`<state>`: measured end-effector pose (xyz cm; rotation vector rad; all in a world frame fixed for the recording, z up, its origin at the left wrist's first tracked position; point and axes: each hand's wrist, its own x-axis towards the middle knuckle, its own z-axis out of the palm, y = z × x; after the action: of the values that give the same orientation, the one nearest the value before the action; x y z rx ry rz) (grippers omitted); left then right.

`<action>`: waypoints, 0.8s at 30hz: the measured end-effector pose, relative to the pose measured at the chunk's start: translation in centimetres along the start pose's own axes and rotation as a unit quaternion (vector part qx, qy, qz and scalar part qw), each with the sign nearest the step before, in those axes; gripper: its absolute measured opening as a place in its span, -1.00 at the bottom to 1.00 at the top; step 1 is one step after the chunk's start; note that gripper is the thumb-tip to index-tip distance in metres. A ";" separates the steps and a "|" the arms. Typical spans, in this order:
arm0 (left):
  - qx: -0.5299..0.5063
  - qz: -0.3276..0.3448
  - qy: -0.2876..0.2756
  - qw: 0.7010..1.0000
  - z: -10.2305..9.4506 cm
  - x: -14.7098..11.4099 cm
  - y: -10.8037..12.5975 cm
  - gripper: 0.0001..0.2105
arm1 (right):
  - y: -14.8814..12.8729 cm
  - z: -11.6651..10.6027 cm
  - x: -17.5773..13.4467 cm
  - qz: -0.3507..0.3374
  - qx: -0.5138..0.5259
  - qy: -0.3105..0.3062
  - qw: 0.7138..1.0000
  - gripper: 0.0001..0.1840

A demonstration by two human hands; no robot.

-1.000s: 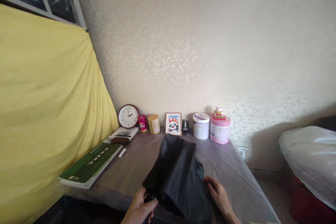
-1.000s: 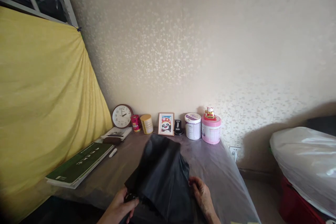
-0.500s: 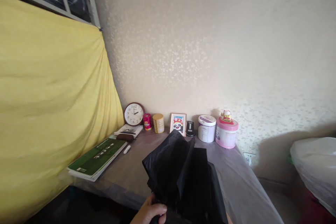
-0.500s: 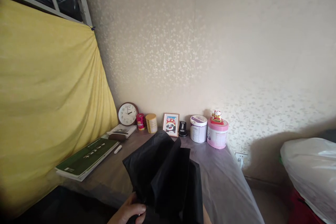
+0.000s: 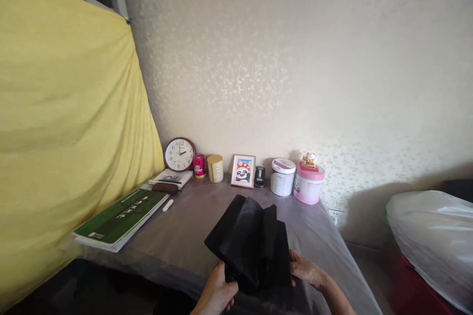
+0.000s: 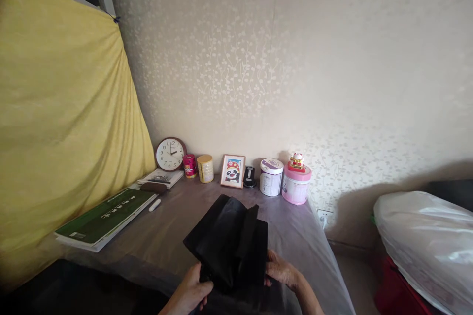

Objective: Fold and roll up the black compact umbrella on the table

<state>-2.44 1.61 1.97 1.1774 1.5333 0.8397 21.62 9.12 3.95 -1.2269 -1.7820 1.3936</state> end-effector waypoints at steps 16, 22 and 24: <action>0.316 0.086 0.020 0.945 1.4 -0.3 0.6 -0.26 | -0.7 -3.2 -3.1 -0.110 -0.242 0.243 0.933 -0.77; 0.255 0.128 0.017 0.958 0.8 0.4 -0.9 -0.21 | -4.1 1.0 0.0 -0.210 -0.335 0.191 0.899 -0.66; 0.232 0.146 0.011 0.962 0.8 0.6 -1.5 -0.21 | -4.1 2.0 1.2 -0.225 -0.354 0.192 0.887 -0.65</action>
<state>-2.06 1.74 0.23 1.7747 1.6483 0.6990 18.05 9.19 7.11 -1.1911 -2.1518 0.1953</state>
